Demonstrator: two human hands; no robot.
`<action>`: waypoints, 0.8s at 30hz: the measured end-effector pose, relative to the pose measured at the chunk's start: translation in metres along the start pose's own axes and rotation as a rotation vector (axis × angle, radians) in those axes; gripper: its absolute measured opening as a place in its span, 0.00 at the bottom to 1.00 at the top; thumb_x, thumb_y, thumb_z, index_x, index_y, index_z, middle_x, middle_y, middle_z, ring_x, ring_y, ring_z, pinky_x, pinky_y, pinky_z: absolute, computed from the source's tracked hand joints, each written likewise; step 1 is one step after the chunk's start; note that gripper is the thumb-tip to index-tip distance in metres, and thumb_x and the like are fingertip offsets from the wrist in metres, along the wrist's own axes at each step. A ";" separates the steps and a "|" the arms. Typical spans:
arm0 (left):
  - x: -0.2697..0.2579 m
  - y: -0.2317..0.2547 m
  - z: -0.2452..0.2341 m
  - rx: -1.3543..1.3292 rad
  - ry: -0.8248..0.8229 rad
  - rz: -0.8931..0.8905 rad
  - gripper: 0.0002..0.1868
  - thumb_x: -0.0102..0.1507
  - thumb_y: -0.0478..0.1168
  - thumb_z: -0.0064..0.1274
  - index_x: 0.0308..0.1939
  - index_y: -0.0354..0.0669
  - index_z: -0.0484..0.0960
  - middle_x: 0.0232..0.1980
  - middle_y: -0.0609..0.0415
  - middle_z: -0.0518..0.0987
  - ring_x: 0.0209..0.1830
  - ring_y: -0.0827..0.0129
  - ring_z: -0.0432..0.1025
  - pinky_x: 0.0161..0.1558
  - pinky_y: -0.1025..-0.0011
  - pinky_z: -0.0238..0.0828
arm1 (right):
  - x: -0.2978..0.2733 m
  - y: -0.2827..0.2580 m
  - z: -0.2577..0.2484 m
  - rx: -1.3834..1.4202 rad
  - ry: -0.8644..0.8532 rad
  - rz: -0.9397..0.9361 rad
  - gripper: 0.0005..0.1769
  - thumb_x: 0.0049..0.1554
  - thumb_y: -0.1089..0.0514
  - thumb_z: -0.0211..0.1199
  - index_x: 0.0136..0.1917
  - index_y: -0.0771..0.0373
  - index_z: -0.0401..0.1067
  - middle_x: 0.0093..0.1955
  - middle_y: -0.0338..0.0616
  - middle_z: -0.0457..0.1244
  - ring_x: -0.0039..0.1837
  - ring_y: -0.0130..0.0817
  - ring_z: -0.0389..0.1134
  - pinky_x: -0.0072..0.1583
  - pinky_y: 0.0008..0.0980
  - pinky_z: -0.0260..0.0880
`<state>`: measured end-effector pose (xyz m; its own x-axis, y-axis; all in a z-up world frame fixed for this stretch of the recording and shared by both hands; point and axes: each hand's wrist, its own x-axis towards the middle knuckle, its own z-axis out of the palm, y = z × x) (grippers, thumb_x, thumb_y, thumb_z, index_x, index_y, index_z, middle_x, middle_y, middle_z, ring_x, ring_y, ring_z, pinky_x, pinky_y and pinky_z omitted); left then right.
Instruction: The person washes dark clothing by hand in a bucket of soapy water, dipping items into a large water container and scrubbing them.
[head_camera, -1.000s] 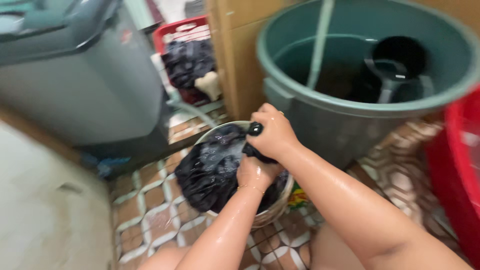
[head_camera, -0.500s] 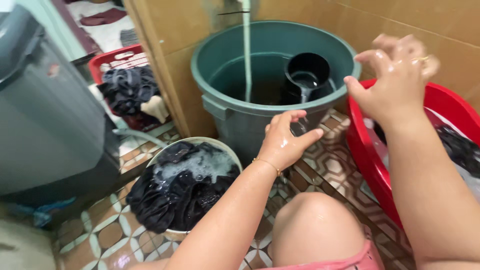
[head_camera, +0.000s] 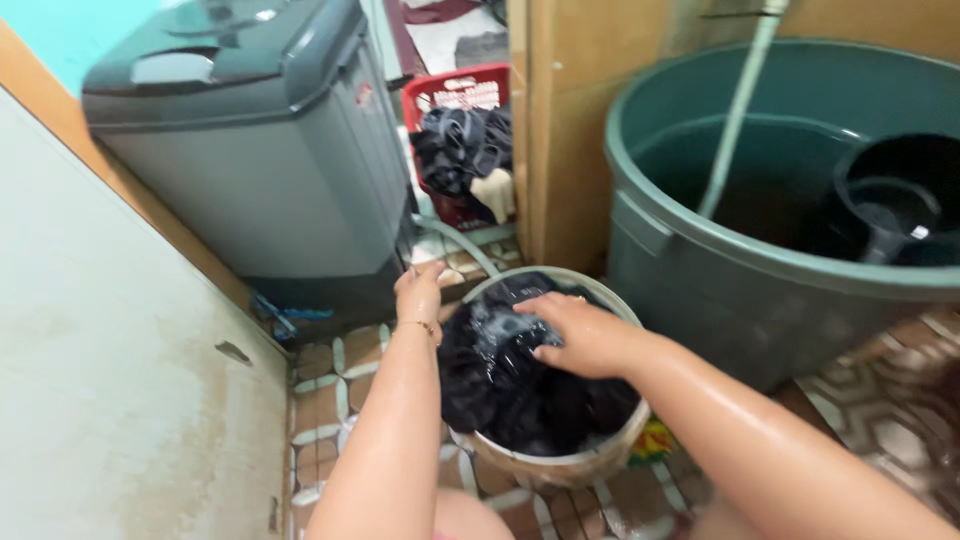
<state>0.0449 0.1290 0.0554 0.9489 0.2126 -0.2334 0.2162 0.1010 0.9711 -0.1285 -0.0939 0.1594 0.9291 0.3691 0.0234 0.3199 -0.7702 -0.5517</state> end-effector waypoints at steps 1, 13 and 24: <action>0.022 0.002 -0.008 0.005 0.050 -0.020 0.54 0.53 0.50 0.64 0.77 0.33 0.54 0.72 0.36 0.69 0.71 0.52 0.68 0.69 0.60 0.63 | 0.014 -0.003 0.004 0.003 0.001 0.016 0.38 0.51 0.56 0.70 0.73 0.52 0.61 0.71 0.48 0.59 0.72 0.51 0.58 0.71 0.45 0.59; 0.211 0.066 -0.042 0.164 0.131 -0.111 0.72 0.53 0.48 0.65 0.79 0.39 0.19 0.85 0.46 0.20 0.84 0.45 0.33 0.75 0.42 0.46 | 0.107 0.043 -0.009 0.014 0.025 0.133 0.37 0.52 0.51 0.67 0.74 0.51 0.63 0.74 0.42 0.55 0.76 0.44 0.54 0.73 0.42 0.55; 0.235 0.064 -0.013 0.289 -0.144 -0.047 0.72 0.57 0.56 0.65 0.79 0.40 0.19 0.83 0.41 0.21 0.84 0.41 0.27 0.74 0.35 0.36 | 0.131 0.118 0.019 0.024 -0.045 0.355 0.18 0.57 0.58 0.59 0.60 0.55 0.76 0.62 0.44 0.70 0.65 0.40 0.71 0.66 0.36 0.70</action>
<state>0.2788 0.1981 0.0619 0.9547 0.0720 -0.2887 0.2971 -0.1766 0.9384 0.0279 -0.1265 0.0817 0.9723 0.1038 -0.2093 -0.0261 -0.8421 -0.5386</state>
